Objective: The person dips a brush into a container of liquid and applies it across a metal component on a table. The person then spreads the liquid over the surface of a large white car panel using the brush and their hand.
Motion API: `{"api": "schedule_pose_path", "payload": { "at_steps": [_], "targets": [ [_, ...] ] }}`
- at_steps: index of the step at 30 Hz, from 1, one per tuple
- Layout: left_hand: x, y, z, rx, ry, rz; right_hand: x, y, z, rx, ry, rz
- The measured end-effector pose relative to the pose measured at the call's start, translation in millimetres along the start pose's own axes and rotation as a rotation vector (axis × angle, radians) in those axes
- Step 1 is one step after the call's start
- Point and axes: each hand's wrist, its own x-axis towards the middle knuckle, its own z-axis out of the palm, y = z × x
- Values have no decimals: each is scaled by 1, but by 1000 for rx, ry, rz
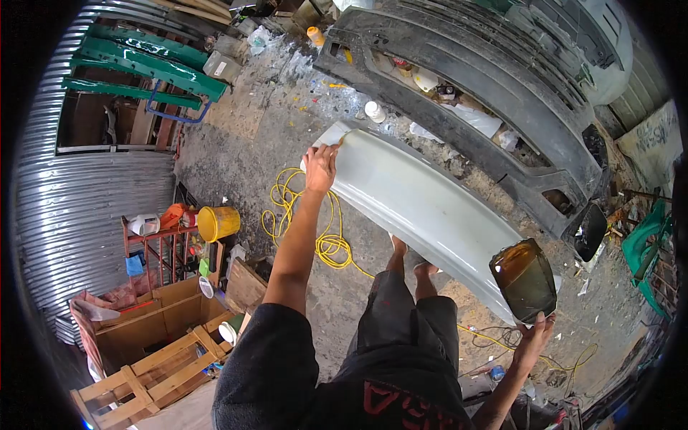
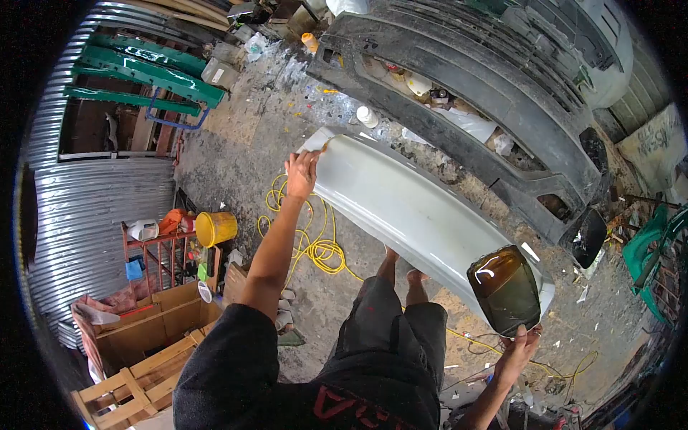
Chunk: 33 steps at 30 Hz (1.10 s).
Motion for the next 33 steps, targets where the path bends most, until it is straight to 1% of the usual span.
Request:
{"api": "schedule_pose_path", "payload": {
  "at_steps": [3,5,6,8,10,11,12,13,14,16,17,19,20,22,28,30,33],
  "targets": [
    [-29,-2,-11,99,5,-14,-2,-3,3,2,46,-20],
    [-45,-1,-23,111,29,1,-1,-4,5,18,47,-38],
    [-48,-1,-28,153,60,41,-1,-4,5,20,47,-39],
    [-44,1,-29,117,33,38,-1,-4,5,35,58,-45],
    [-30,19,-39,19,-13,50,0,-6,5,42,40,-41],
    [-20,25,-31,19,-15,46,0,-7,6,47,16,-37],
    [-8,29,-22,-10,-23,103,1,-5,5,43,14,-37],
    [4,31,-12,-42,-29,162,2,-2,4,25,32,-28],
    [13,34,-2,-47,-28,160,2,0,2,8,54,-21],
    [28,32,22,-67,-75,245,-2,-1,4,21,77,-22],
    [33,29,31,-74,-72,248,-4,-2,6,37,98,-17],
    [38,26,41,50,-149,273,-8,-5,11,28,96,-25],
    [36,24,45,45,-153,271,-10,-6,12,17,86,-28],
    [32,19,41,167,-138,199,-11,-5,12,9,80,-20],
    [-13,6,15,173,-16,120,-5,-6,19,-27,29,-1],
    [-35,3,1,196,-12,86,-3,-8,21,-24,22,5],
    [-67,-1,-17,197,0,11,1,-9,22,-28,-54,-39]
  ]
}}
